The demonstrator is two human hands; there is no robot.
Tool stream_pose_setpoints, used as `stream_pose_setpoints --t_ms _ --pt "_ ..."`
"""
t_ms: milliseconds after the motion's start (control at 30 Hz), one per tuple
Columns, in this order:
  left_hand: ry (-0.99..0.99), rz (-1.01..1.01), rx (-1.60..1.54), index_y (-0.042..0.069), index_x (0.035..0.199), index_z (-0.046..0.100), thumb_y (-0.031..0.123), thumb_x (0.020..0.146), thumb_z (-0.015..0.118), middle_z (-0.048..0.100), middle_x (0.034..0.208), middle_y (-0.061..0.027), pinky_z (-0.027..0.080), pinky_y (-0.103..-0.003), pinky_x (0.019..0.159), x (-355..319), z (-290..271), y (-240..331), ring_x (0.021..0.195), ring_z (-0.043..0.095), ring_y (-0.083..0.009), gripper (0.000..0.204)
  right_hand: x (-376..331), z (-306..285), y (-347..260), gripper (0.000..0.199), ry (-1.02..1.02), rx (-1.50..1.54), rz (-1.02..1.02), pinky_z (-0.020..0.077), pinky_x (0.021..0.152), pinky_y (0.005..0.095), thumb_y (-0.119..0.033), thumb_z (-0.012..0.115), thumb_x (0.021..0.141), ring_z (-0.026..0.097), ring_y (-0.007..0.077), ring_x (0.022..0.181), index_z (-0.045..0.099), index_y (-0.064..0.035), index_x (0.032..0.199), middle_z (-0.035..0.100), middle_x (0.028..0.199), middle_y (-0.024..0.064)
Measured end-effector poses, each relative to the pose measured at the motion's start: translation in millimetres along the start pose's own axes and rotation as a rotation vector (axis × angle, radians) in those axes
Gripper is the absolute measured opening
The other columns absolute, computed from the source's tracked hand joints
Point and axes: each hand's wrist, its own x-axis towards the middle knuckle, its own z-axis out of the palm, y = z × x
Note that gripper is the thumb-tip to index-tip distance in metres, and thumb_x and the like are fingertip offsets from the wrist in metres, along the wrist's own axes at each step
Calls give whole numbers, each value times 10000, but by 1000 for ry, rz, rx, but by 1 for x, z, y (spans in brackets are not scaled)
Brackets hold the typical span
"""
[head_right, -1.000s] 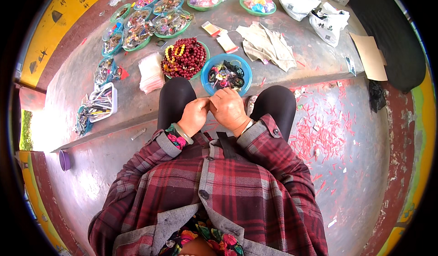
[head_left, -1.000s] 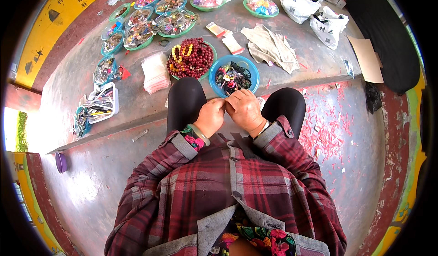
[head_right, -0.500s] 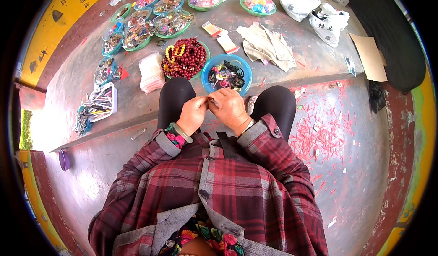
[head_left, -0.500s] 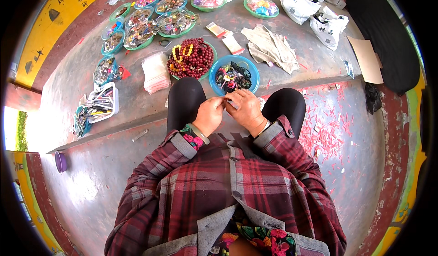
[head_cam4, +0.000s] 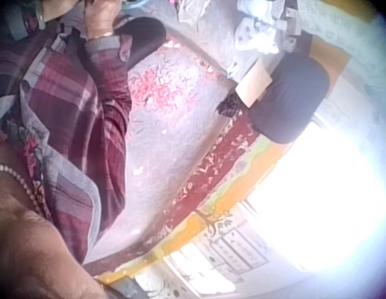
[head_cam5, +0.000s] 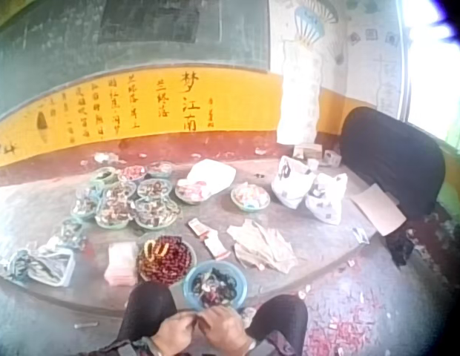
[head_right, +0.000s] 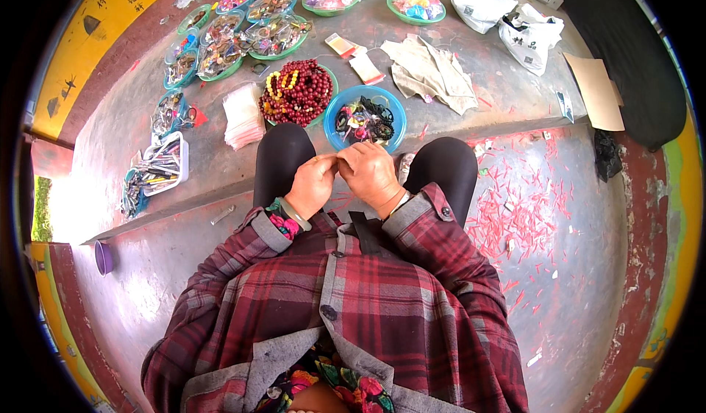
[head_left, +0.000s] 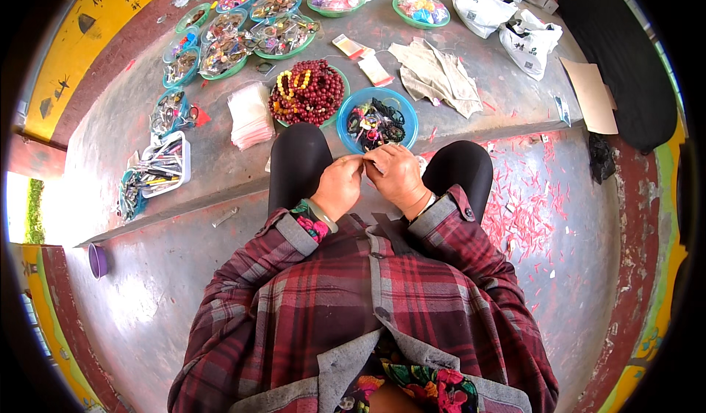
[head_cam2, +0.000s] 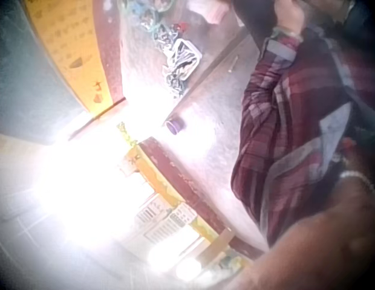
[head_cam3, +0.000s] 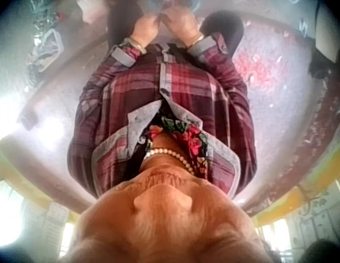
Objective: The person sits on the ground and packs small jewelry items into clear plastic bags. They pick up hair ties and other accessories from a blue bowl, place them into bags, and seal them. The person handles the items one at a time, organizing them into individual packages.
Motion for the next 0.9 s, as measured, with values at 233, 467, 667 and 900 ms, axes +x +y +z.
stream_pose_setpoints --t_ms 233,467,667,900 --pt "-23 -36 -6 2 921 604 -12 779 490 615 886 -177 475 -397 726 -1 0 -2 853 585 -355 182 1 -2 -1 104 -32 -28 -56 448 647 382 -106 649 676 572 281 692 569 -76 735 573 707 72" --pt "-34 -28 25 6 922 607 27 791 513 617 885 -177 473 -402 719 -2 3 -5 852 586 -351 162 -1 1 0 95 -22 -27 -12 447 643 390 -97 639 674 565 290 690 564 -68 726 562 695 80" --pt "4 -38 18 -7 933 620 14 815 524 627 864 -169 482 -365 690 3 -1 2 804 607 -326 154 0 1 -1 80 9 103 145 464 632 400 -99 635 696 579 309 704 590 -70 755 588 720 98" --pt "18 -32 27 -9 937 621 11 822 533 626 853 -163 485 -350 678 3 -3 2 790 610 -318 147 1 2 -1 85 2 116 147 465 624 403 -104 642 696 581 310 696 585 -71 749 586 711 101"
